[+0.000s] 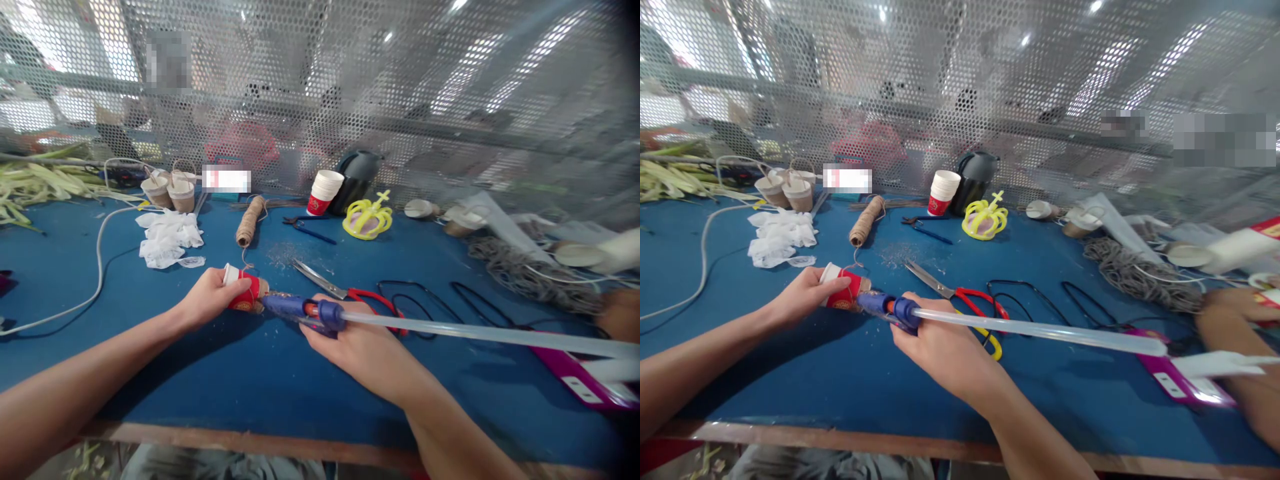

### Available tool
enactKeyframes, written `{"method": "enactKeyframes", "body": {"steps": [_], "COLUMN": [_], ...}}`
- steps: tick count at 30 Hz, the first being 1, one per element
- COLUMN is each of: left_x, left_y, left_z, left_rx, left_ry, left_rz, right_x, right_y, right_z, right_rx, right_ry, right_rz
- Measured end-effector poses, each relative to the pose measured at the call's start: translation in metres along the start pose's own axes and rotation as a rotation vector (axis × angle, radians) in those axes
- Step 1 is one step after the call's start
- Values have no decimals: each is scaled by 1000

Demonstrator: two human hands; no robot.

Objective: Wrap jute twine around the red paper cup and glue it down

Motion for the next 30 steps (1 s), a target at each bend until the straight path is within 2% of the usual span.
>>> {"method": "enactKeyframes", "body": {"steps": [5,10,17,24,30], "left_x": [1,1,1,2,4], "left_y": [0,2,6,9,10], "left_z": [-5,-3,2,4,10], "left_rx": [-81,-175,-298,-390,-424], "left_ry": [-41,-114,-184,-219,-162], "left_rz": [-36,-55,-44,-36,-46], "right_x": [6,6,7,11,14], "right_y": [-5,-5,-4,-9,-19], "right_z": [-4,0,7,3,15], "right_rx": [-12,-5,-137,-234,-317], "right_ry": [58,42,-40,-181,-411], "right_rz": [8,75,86,36,8]}}
Point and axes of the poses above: each hand's wrist, its own y-axis away from the middle knuckle, its own x-axis out of the back of the hand, z = x × y, the point moved 4 cm from there along -y, towards the middle knuckle, and after that the axes turned 11 degrees about z, right-handed, at the moved point
